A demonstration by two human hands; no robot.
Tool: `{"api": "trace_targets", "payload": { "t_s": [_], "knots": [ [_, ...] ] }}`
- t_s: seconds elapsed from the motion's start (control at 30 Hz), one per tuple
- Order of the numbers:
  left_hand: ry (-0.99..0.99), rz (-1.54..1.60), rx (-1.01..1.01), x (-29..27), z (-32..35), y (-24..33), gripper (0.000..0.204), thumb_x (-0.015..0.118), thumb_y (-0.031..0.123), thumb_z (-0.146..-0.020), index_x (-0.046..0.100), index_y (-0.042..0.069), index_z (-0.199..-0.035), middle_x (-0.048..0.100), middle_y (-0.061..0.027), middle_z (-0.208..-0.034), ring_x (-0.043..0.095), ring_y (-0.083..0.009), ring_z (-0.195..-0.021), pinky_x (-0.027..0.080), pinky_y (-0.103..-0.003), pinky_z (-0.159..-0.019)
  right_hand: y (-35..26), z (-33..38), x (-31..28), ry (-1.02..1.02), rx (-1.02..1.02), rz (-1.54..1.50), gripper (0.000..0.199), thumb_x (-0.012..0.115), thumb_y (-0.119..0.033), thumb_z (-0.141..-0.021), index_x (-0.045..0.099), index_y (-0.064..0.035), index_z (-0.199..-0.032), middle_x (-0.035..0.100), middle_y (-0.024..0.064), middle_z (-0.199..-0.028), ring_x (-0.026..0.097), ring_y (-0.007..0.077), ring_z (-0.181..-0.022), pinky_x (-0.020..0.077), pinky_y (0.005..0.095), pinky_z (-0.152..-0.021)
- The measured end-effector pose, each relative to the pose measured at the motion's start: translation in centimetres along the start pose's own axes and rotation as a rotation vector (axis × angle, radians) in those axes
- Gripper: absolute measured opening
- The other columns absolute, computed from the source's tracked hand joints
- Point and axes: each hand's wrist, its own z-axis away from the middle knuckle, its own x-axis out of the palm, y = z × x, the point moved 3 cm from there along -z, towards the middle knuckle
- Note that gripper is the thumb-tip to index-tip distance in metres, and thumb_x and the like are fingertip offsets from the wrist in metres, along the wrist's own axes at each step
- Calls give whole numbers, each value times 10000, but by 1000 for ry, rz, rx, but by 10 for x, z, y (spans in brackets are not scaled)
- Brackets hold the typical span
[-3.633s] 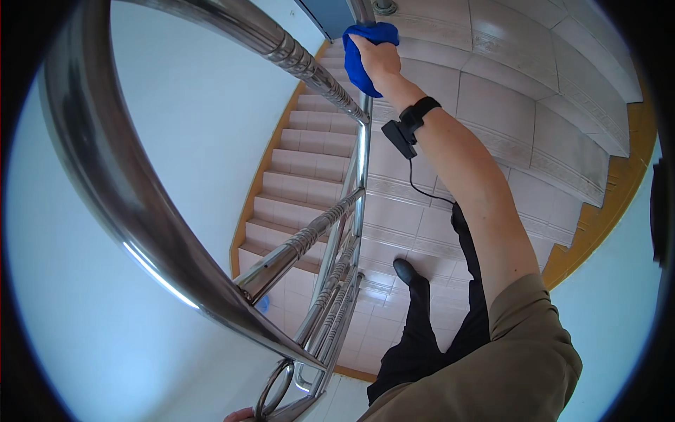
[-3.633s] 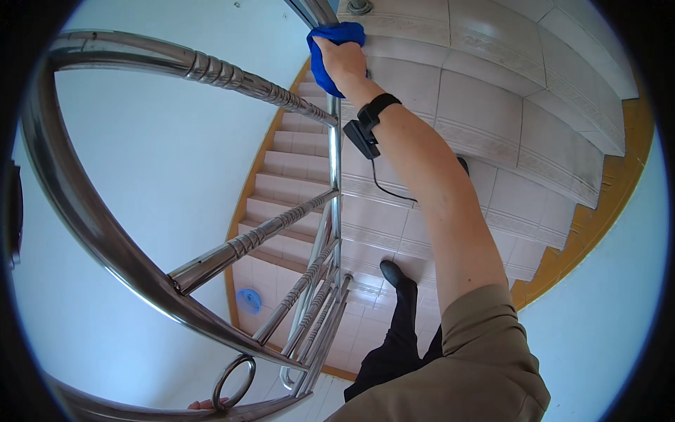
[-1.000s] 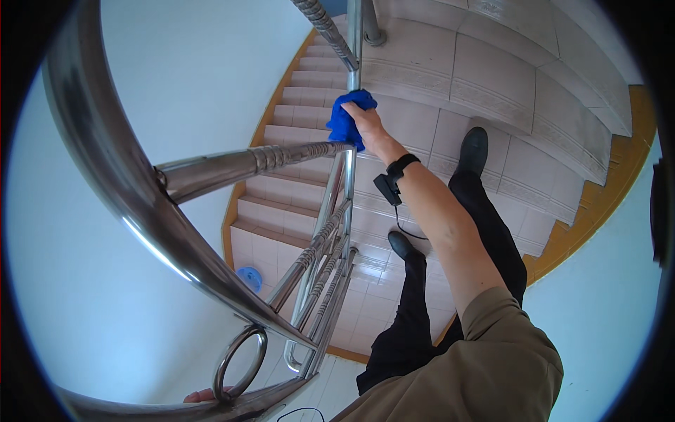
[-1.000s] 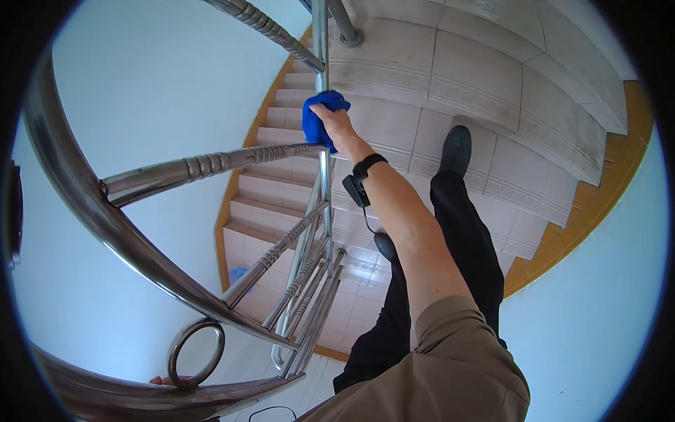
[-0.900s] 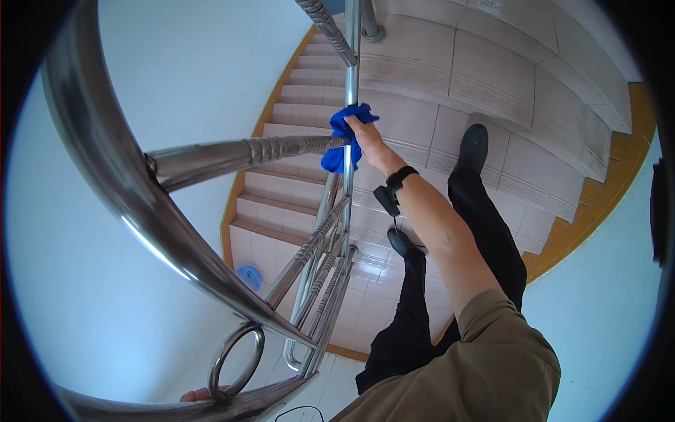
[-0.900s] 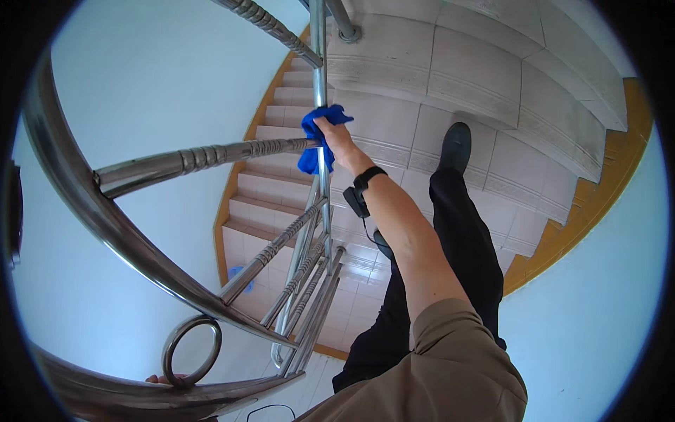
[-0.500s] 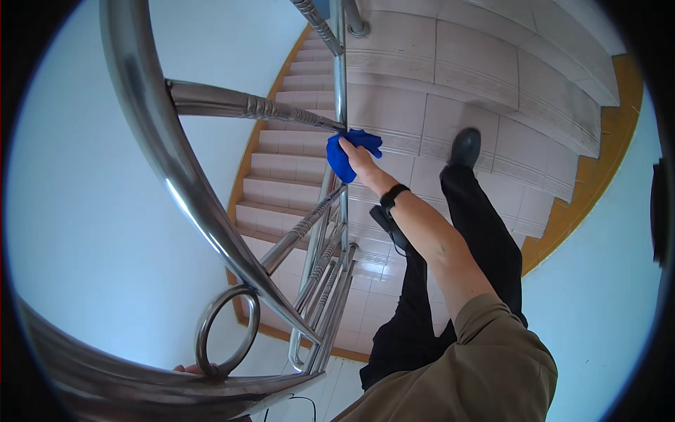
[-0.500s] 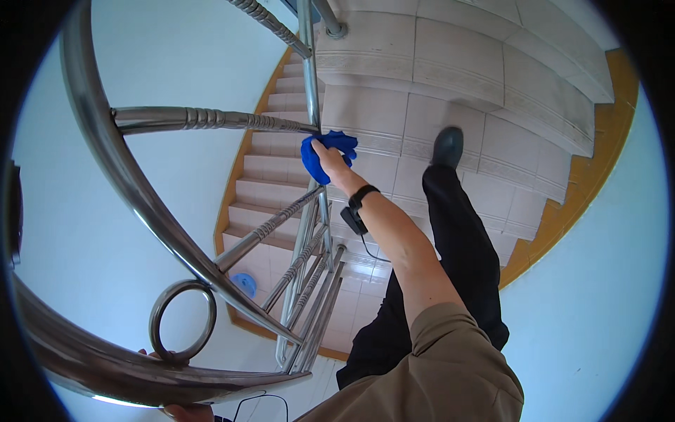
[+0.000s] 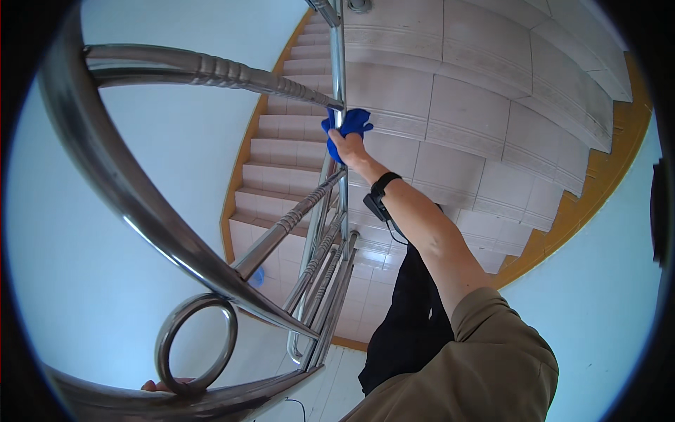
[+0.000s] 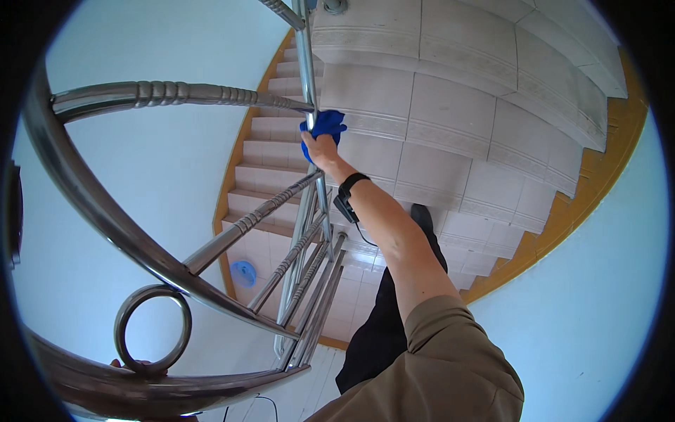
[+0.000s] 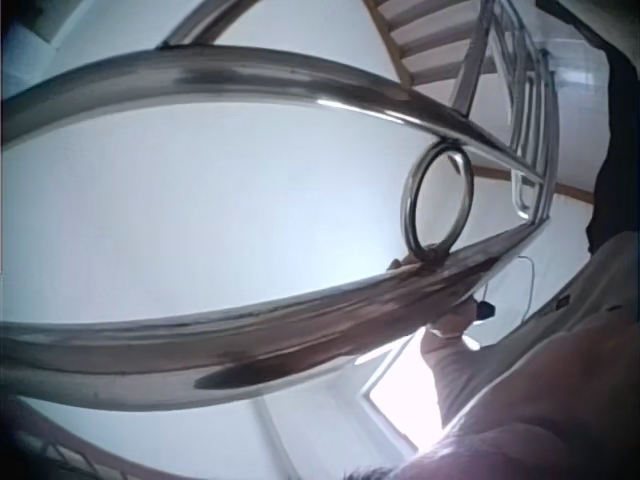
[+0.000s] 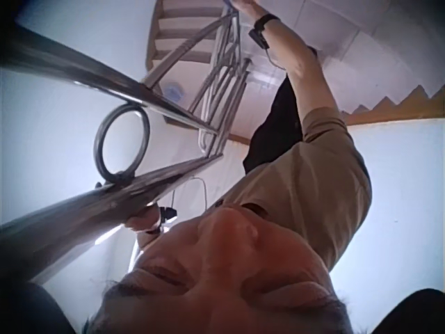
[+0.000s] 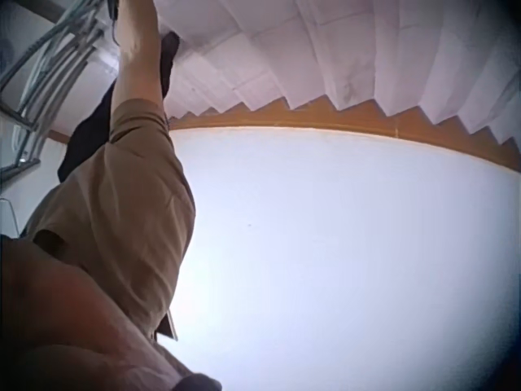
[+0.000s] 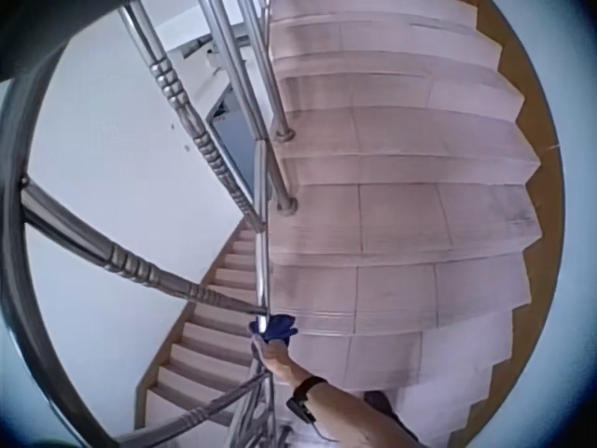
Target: Cleaning a stainless steel staircase handrail with a blue cloth.
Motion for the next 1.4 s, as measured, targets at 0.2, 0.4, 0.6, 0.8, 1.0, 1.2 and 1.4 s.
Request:
{"api": "trace_targets", "payload": {
  "t_s": [0.2, 0.4, 0.6, 0.8, 1.0, 1.2, 1.4],
  "knots": [
    [31, -56, -10, 4, 4, -9, 590, 548, 462, -1030, 514, -50, -1322, 672, -176, -988, 652, -264, -897, 546, -311, -746, 50, 43, -4, -118, 175, -228, 311, 658, -235, -826, 588, 8, -645, 557, 43, -652, 533, 149, -623, 411, 355, -592],
    [64, -116, -75, -3, 17, -14, 601, 529, 430, -1049, 475, -45, -1413, 663, -149, -940, 625, -201, -753, 521, -282, -631, 41, 37, -29, -351, 61, -117, 148, 646, -126, -794, 686, 15, -806, 581, 58, -700, 554, 155, -633, 439, 327, -623],
    [180, -38, -246, -20, 41, -27, 595, 516, 407, -1057, 463, -37, -1451, 661, -140, -937, 620, -176, -680, 520, -278, -590, 22, 2, -35, 6, -208, -193, 310, 787, -276, -836, 717, -17, -993, 718, 148, -899, 689, 289, -832, 523, 392, -769],
    [480, 355, -586, -41, 70, -45, 551, 507, 386, -1055, 483, -20, -1426, 670, -152, -1003, 645, -197, -677, 555, -312, -641, -29, -40, -37, 38, -209, -141, 403, 804, -348, -822, 723, -31, -1057, 741, 149, -880, 720, 287, -839, 541, 371, -769],
    [764, 743, -803, -26, 79, -61, 515, 500, 368, -1053, 500, -6, -1406, 677, -161, -1058, 666, -215, -674, 584, -340, -684, 3, -39, -16, -79, -132, -423, 140, 630, -23, -880, 529, -69, -795, 567, 17, -701, 578, 124, -595, 471, 315, -519],
    [517, 662, -679, 35, 8, -11, 812, 519, 629, -936, 443, 10, -1456, 621, -157, -1170, 605, -238, -907, 495, -369, -830, 42, -8, -6, -161, -66, -569, 114, 610, 16, -865, 540, -53, -806, 558, 37, -687, 560, 147, -562, 463, 321, -522],
    [308, 566, -488, 17, 19, -4, 921, 401, 740, -954, 376, 25, -1535, 623, -176, -1256, 609, -251, -1083, 478, -395, -928, 79, 28, 37, -70, -5, -792, 53, 690, -22, -842, 645, -34, -868, 588, 20, -693, 563, 153, -572, 479, 327, -573]
  ]
}}
